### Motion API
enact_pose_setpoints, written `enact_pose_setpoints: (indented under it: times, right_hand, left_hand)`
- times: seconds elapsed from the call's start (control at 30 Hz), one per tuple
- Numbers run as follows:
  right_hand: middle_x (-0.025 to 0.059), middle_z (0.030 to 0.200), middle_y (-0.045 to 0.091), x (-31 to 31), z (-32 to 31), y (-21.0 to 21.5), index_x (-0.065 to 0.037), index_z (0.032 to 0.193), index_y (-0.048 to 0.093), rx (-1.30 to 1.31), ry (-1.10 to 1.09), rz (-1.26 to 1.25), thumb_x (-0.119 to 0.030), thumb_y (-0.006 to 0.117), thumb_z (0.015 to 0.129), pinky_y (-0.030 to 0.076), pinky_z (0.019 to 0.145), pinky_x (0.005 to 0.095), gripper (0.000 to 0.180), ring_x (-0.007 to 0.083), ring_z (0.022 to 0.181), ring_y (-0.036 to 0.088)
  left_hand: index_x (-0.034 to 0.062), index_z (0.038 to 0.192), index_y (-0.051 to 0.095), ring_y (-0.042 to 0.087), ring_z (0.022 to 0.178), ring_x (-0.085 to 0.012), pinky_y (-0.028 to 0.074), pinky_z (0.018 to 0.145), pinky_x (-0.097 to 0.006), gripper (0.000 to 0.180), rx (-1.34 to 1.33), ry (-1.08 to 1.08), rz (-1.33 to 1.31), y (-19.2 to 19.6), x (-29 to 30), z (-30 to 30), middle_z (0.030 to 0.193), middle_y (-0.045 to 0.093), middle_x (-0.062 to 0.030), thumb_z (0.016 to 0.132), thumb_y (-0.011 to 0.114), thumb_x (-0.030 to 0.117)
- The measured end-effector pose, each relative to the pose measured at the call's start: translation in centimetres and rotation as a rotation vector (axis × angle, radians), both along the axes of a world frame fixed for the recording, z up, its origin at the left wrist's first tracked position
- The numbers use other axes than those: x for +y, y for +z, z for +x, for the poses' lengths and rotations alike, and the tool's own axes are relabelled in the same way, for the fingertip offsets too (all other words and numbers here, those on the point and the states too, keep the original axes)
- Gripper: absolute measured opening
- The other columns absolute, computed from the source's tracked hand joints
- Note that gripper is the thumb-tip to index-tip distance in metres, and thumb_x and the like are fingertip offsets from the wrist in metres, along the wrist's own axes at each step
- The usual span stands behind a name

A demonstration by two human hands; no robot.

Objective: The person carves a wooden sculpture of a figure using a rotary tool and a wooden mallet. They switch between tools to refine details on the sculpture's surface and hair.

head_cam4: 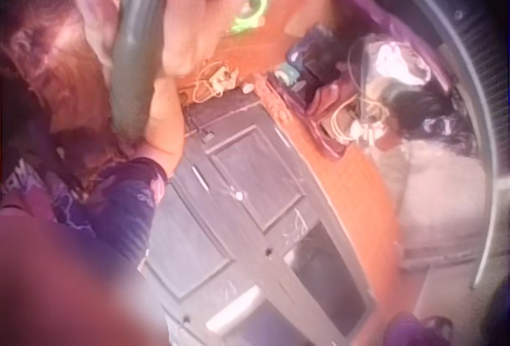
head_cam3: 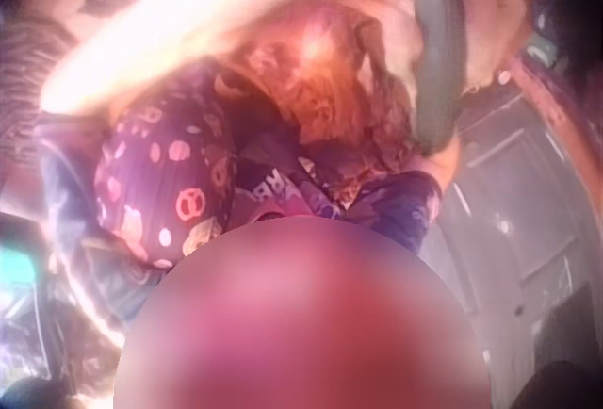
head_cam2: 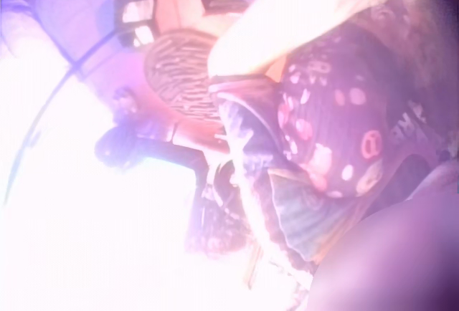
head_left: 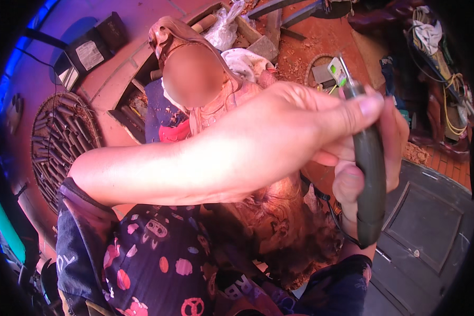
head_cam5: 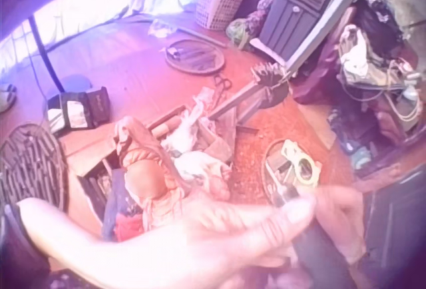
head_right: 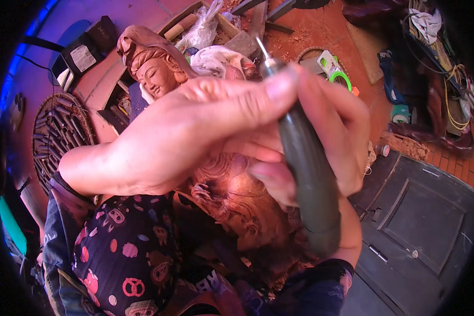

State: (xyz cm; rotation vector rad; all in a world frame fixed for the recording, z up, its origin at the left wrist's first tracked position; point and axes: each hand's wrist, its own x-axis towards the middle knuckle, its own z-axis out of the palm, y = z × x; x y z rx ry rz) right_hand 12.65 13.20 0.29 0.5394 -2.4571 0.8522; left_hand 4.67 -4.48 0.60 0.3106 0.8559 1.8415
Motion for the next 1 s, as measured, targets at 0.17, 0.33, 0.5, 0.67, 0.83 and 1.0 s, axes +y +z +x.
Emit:
enact_pose_setpoints:
  times: [0.17,0.33,0.5,0.67,0.83,1.0]
  right_hand:
    - [0.0192,0.121,0.05,-0.9,3.2,0.5,0.003,0.121,0.05,-0.164,-0.009,-0.541,-0.03,0.072,0.083,0.055,0.088,0.0433,0.054,0.0335,0.103,0.063]
    - [0.0168,0.111,0.053,-0.7,5.1,0.3,0.0,0.107,0.054,-0.355,-0.055,-0.544,0.003,0.074,0.076,0.058,0.082,0.0386,0.037,0.0296,0.092,0.067]
    - [0.0138,0.093,0.061,-1.3,5.7,-0.9,-0.002,0.099,0.058,-0.379,-0.155,-0.303,0.008,0.074,0.073,0.056,0.075,0.0311,0.032,0.0207,0.082,0.066]
    - [0.0126,0.09,0.063,-1.9,5.8,-1.1,-0.004,0.098,0.059,-0.373,-0.112,-0.389,0.007,0.078,0.07,0.055,0.072,0.0291,0.036,0.0201,0.081,0.067]
    - [0.013,0.09,0.063,-1.9,6.6,-1.0,-0.004,0.096,0.058,-0.42,-0.101,-0.26,0.006,0.08,0.069,0.055,0.071,0.0285,0.036,0.0197,0.079,0.067]
    - [0.0139,0.091,0.058,-2.2,7.1,-1.7,-0.001,0.097,0.054,-0.416,-0.064,-0.406,0.008,0.074,0.073,0.056,0.078,0.0344,0.033,0.0285,0.09,0.068]
  left_hand:
    - [-0.0018,0.098,0.072,0.07,0.082,-0.0187,0.053,0.074,-0.025,0.036,0.289,-0.012,-0.062,-0.8,-6.1,-1.0,0.093,0.072,-0.0154,0.099,0.052,0.027]
    - [-0.0031,0.101,0.068,0.069,0.082,-0.0182,0.052,0.079,-0.028,0.036,0.327,0.484,-0.336,-3.1,-9.8,-2.1,0.086,0.072,-0.0137,0.099,0.05,0.028]
    - [-0.0021,0.102,0.07,0.067,0.083,-0.0129,0.049,0.08,-0.026,0.029,0.463,0.399,-0.325,-3.9,-10.0,-1.3,0.089,0.072,-0.0112,0.097,0.057,0.024]
    - [-0.0035,0.104,0.069,0.067,0.087,-0.0137,0.051,0.085,-0.027,0.026,0.439,0.405,-0.269,-5.1,-9.7,-1.1,0.091,0.072,-0.0108,0.096,0.06,0.02]
    - [-0.003,0.103,0.07,0.067,0.085,-0.0124,0.051,0.082,-0.025,0.025,0.435,0.428,-0.336,-6.4,-10.1,0.0,0.088,0.072,-0.0095,0.096,0.061,0.019]
    - [-0.0045,0.104,0.069,0.067,0.085,-0.0128,0.052,0.081,-0.025,0.025,0.393,0.436,-0.334,-7.1,-9.9,1.4,0.089,0.071,-0.0096,0.096,0.061,0.018]
